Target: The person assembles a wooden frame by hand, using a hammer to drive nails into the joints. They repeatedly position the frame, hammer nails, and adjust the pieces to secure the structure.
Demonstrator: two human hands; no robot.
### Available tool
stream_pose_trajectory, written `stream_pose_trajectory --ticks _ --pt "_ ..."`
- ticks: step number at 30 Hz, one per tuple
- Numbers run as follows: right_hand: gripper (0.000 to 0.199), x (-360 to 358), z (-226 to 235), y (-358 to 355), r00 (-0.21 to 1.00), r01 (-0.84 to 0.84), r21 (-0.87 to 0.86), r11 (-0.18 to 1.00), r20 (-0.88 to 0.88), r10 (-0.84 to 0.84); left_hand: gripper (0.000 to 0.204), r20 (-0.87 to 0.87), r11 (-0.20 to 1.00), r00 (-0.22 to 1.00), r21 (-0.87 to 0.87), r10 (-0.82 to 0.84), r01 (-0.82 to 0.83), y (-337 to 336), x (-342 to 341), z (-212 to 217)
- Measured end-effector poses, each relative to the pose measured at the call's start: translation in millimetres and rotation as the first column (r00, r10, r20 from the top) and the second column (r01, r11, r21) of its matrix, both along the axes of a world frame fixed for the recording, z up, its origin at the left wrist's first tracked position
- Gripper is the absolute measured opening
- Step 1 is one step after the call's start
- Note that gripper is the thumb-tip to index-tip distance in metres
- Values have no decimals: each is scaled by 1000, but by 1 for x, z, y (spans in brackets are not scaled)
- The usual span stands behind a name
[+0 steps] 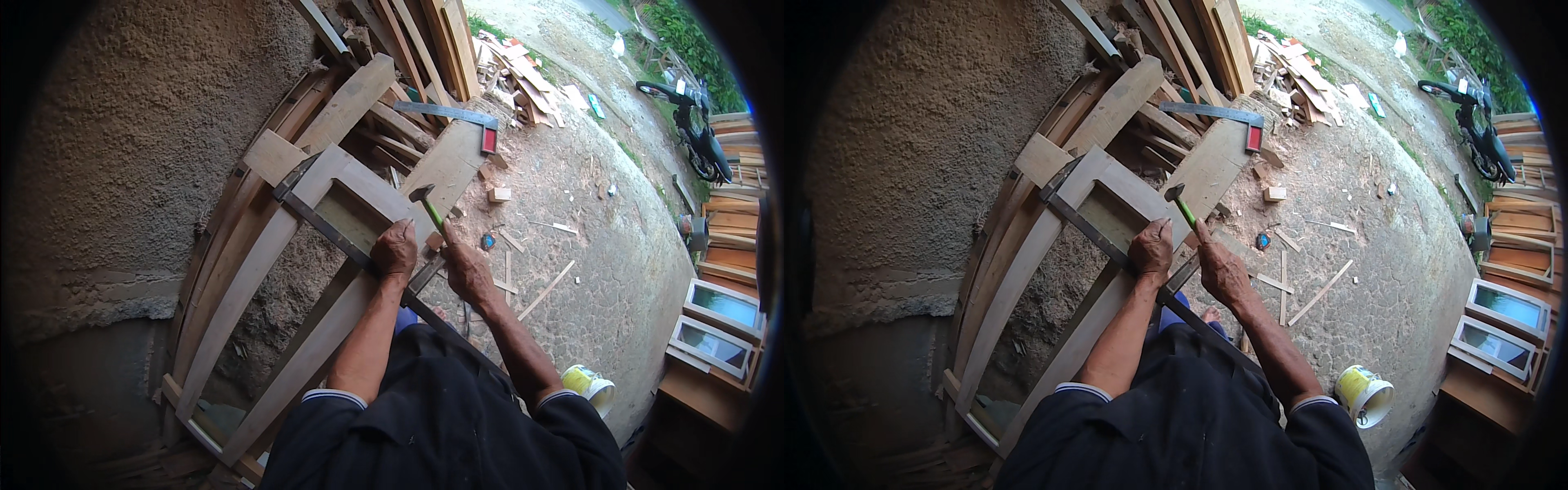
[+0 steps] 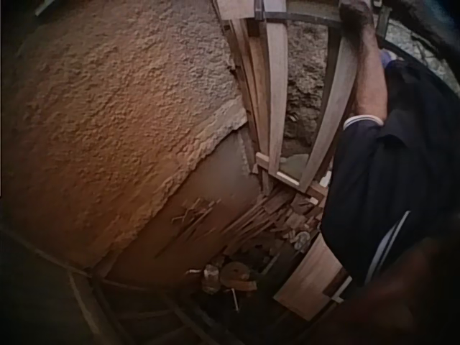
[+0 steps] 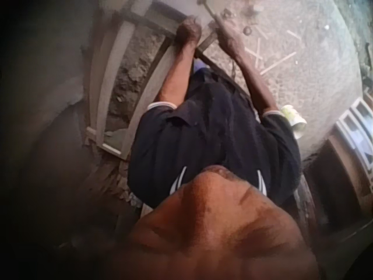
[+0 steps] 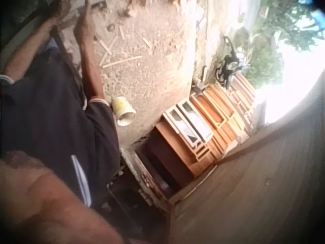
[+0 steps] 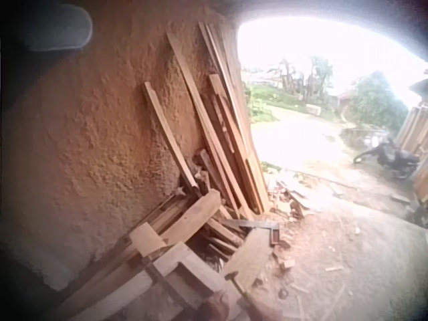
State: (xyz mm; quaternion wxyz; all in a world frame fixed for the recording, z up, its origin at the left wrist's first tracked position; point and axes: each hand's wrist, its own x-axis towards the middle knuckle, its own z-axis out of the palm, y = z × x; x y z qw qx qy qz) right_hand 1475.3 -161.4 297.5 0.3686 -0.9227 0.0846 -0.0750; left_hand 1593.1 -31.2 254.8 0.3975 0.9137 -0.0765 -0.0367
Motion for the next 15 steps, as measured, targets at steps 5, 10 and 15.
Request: stream_pose_trajectory --ticks 5,10,15 --pt "70 -23 7 3 991 -43 -88 995 -131 31 25 -35 1000 999 17 4 -3 0 1 1" --pt "71 -26 13 8 987 -50 -96 994 -159 34 26 -8 1000 1000 18 -7 7 1 1 -1" --pt "73 -24 16 11 986 -51 -105 993 -165 33 25 81 1000 997 -13 -19 20 1 1 -2"
